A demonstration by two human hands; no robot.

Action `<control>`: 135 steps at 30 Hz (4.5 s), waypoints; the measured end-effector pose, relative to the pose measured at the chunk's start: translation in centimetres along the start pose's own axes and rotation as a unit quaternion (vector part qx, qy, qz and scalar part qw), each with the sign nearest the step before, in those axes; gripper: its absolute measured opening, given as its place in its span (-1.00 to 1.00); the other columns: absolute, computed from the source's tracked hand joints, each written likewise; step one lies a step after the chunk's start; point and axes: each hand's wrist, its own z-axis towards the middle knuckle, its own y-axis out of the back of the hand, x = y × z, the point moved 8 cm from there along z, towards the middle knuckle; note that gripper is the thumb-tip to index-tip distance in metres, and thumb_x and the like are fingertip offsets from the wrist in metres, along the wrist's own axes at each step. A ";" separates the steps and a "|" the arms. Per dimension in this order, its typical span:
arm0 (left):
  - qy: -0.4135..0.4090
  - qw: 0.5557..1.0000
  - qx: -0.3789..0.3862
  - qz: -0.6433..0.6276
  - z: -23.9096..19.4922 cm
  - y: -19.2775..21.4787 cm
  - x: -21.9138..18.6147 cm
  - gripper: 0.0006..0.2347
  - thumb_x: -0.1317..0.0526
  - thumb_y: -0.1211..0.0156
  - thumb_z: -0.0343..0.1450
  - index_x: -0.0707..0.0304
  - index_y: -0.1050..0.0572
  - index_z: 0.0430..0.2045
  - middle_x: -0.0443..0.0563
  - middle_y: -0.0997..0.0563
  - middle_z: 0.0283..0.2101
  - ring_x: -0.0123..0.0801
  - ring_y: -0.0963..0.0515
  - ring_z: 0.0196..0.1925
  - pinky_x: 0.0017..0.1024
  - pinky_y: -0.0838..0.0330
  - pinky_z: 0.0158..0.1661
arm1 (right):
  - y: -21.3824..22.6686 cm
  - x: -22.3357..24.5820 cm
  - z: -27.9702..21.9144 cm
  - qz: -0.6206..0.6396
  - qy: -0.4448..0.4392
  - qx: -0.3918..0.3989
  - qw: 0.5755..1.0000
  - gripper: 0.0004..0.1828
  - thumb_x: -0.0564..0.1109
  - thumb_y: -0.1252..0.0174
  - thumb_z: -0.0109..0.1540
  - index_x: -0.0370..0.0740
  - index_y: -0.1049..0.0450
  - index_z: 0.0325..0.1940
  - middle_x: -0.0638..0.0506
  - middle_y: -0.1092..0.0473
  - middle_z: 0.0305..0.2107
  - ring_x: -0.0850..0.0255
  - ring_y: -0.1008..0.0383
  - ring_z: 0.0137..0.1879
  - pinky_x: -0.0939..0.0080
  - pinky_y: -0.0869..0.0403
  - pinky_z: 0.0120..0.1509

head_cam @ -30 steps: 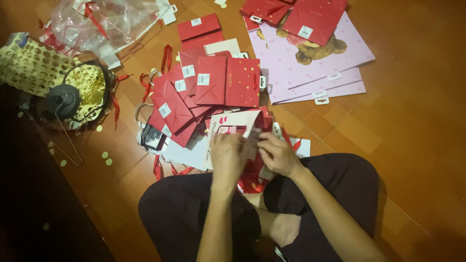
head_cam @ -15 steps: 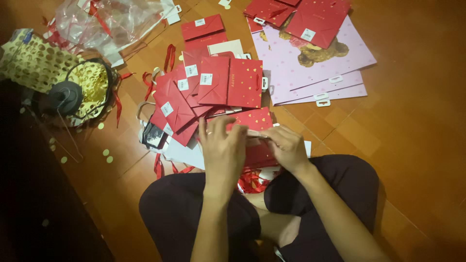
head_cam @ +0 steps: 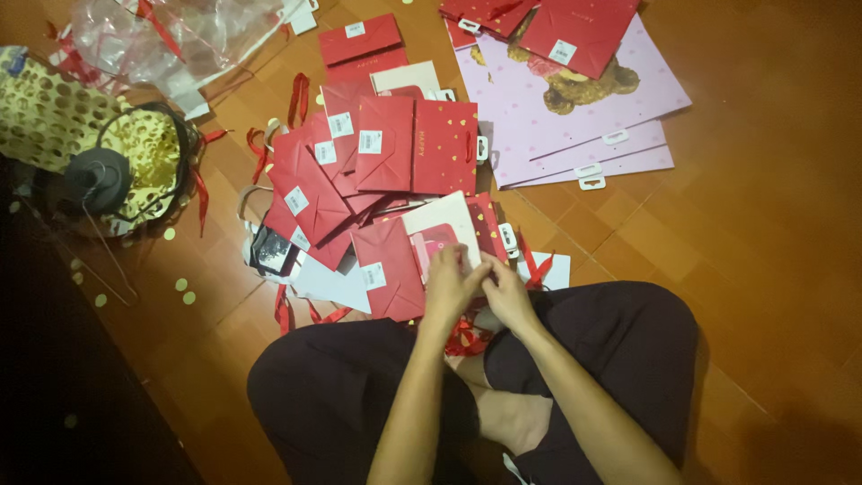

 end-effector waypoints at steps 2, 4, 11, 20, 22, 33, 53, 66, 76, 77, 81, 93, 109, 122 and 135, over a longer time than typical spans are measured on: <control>-0.015 1.000 -0.003 0.023 0.0 -1.7 2.1 -0.52 0.08 -0.47 0.26 0.42 -0.45 -0.07 0.33 -0.52 -0.14 0.06 -0.52 -0.11 -0.15 -0.45 -0.13 | 0.1 -1.7 0.0 0.008 -0.017 0.013 1.000 -0.45 -0.34 0.01 0.22 -0.33 -0.37 0.33 -0.14 -0.54 0.01 0.22 -0.56 0.11 0.26 -0.48 0.14; -0.004 0.999 0.018 0.036 0.4 -3.4 3.9 -0.53 0.09 -0.46 0.26 0.39 -0.46 -0.07 0.32 -0.55 -0.13 0.11 -0.52 -0.06 -0.11 -0.44 -0.10 | 0.3 -2.9 0.2 0.061 -0.051 0.032 0.996 -0.39 -0.38 0.00 0.16 -0.33 -0.37 0.34 -0.13 -0.52 0.04 0.24 -0.55 0.11 0.26 -0.47 0.12; 0.067 0.997 0.039 0.008 0.1 -5.4 6.9 -0.65 0.17 -0.40 0.30 0.37 -0.48 -0.14 0.24 -0.64 -0.20 0.00 -0.66 -0.15 -0.17 -0.52 -0.11 | 6.0 -3.5 2.8 -0.240 -0.044 -0.038 0.969 -0.68 -0.11 -0.10 0.32 -0.17 -0.53 0.13 -0.17 -0.57 -0.18 0.04 -0.64 -0.13 0.08 -0.55 -0.06; 0.073 0.997 0.004 0.012 -0.7 -5.0 5.9 -0.81 0.25 -0.32 0.34 0.37 -0.62 -0.25 0.26 -0.69 -0.28 0.00 -0.69 -0.22 -0.17 -0.53 -0.16 | 9.9 -7.8 9.4 -0.343 -0.062 -0.075 0.934 -0.68 0.06 -0.20 0.26 -0.24 -0.58 -0.13 -0.16 -0.58 -0.24 -0.09 -0.60 -0.08 -0.05 -0.52 0.03; 0.094 0.996 0.005 0.005 -0.8 -4.6 6.5 -0.80 0.26 -0.27 0.36 0.32 -0.65 -0.19 0.25 -0.70 -0.26 -0.04 -0.72 -0.22 -0.21 -0.55 -0.15 | 8.9 -7.4 9.7 -0.384 -0.031 -0.097 0.918 -0.69 0.05 -0.23 0.24 -0.27 -0.57 -0.21 -0.18 -0.56 -0.25 -0.13 -0.57 -0.08 -0.10 -0.50 0.00; 0.151 0.977 -0.024 -0.146 -0.6 -6.1 11.4 -0.80 0.28 -0.32 0.33 0.33 -0.68 -0.21 0.16 -0.75 -0.30 -0.28 -0.75 -0.26 -0.34 -0.58 -0.18 | 8.4 -1.0 8.1 -0.147 0.101 -0.177 0.968 -0.83 -0.15 -0.23 0.24 -0.33 -0.47 -0.20 -0.12 -0.51 -0.35 0.02 -0.56 -0.21 0.06 -0.52 -0.09; 0.192 0.960 -0.095 -0.180 0.4 -4.7 14.1 -0.78 0.20 -0.33 0.35 0.38 -0.67 -0.25 0.08 -0.73 -0.39 -0.38 -0.67 -0.38 -0.37 -0.52 -0.29 | 4.6 4.3 2.8 -0.275 0.149 -0.054 0.948 -0.84 -0.10 -0.15 0.26 -0.22 -0.53 -0.18 -0.17 -0.49 -0.32 -0.08 -0.54 -0.18 -0.05 -0.48 -0.09; 0.196 0.961 -0.112 -0.157 0.7 -4.8 14.6 -0.78 0.20 -0.33 0.35 0.36 -0.66 -0.23 0.12 -0.75 -0.29 -0.32 -0.73 -0.26 -0.37 -0.56 -0.18 | -6.3 -0.7 -3.6 -0.628 0.248 0.157 0.721 -0.82 -0.08 -0.24 0.00 -0.19 -0.59 -0.38 -0.05 -0.44 -0.32 0.05 -0.51 -0.13 -0.02 -0.42 -0.07; 0.208 0.967 -0.101 -0.109 -0.3 -4.1 14.0 -0.79 0.21 -0.34 0.35 0.34 -0.67 -0.23 0.11 -0.73 -0.30 -0.33 -0.70 -0.28 -0.35 -0.53 -0.20 | -4.5 0.9 -3.9 -0.420 0.192 0.196 0.865 -0.83 -0.16 -0.24 0.09 -0.29 -0.55 -0.28 -0.13 -0.49 -0.35 -0.02 -0.51 -0.18 -0.01 -0.44 -0.18; 0.207 0.968 -0.089 -0.108 -0.5 -4.3 13.8 -0.80 0.22 -0.33 0.36 0.35 -0.67 -0.24 0.12 -0.73 -0.32 -0.32 -0.70 -0.30 -0.34 -0.53 -0.22 | -4.0 1.3 -3.9 -0.332 0.153 0.221 0.904 -0.78 -0.17 -0.26 0.10 -0.31 -0.54 -0.22 -0.17 -0.50 -0.37 -0.04 -0.52 -0.22 -0.02 -0.44 -0.19; 0.199 0.971 -0.056 -0.116 -1.3 -5.6 13.3 -0.83 0.25 -0.29 0.37 0.39 -0.66 -0.27 0.12 -0.74 -0.36 -0.33 -0.70 -0.37 -0.32 -0.55 -0.27 | -0.5 1.6 -1.7 -0.135 -0.013 0.134 0.982 -0.86 -0.13 -0.20 0.22 -0.16 -0.58 -0.16 -0.17 -0.51 -0.48 0.05 -0.51 -0.37 0.07 -0.45 -0.29; 0.192 0.975 -0.045 -0.105 -1.8 -5.7 11.1 -0.80 0.27 -0.24 0.39 0.38 -0.65 -0.18 0.27 -0.72 -0.25 -0.14 -0.75 -0.23 -0.26 -0.56 -0.19 | 1.2 3.2 0.6 -0.312 0.131 -0.064 0.939 -0.89 -0.09 -0.29 0.17 -0.12 -0.58 -0.27 -0.02 -0.57 -0.44 0.02 -0.59 -0.23 -0.05 -0.43 -0.06; 0.238 0.896 -0.033 -0.374 -1.4 -8.9 13.6 -0.78 0.29 -0.31 0.39 0.48 -0.64 -0.15 -0.01 -0.68 -0.38 -0.50 -0.53 -0.46 -0.52 -0.38 -0.45 | 1.1 3.4 0.7 -0.278 0.131 -0.076 0.948 -0.86 -0.09 -0.24 0.18 -0.18 -0.59 -0.25 -0.14 -0.51 -0.43 -0.10 -0.51 -0.18 -0.07 -0.44 -0.04; 0.110 0.966 -0.085 -0.219 -1.6 -5.3 6.9 -0.91 0.33 -0.23 0.41 0.41 -0.59 -0.34 0.12 -0.72 -0.33 -0.30 -0.71 -0.31 -0.45 -0.55 -0.26 | 1.3 3.5 0.9 -0.239 0.160 -0.113 0.951 -0.36 -0.20 -0.04 0.29 -0.17 -0.08 0.47 -0.30 -0.48 -0.11 -0.23 -0.56 -0.06 -0.16 -0.49 -0.03; 0.074 0.455 0.032 -0.887 2.0 -1.4 7.0 -0.87 0.25 -0.22 0.52 0.29 -0.52 -0.13 0.03 -0.64 -0.26 -0.45 -0.62 -0.28 -0.51 -0.56 -0.17 | 2.0 -1.4 2.0 -0.152 -0.023 -0.075 0.985 -0.39 -0.19 -0.06 0.26 -0.13 -0.17 0.42 -0.16 -0.53 -0.37 -0.02 -0.61 -0.25 0.01 -0.50 -0.12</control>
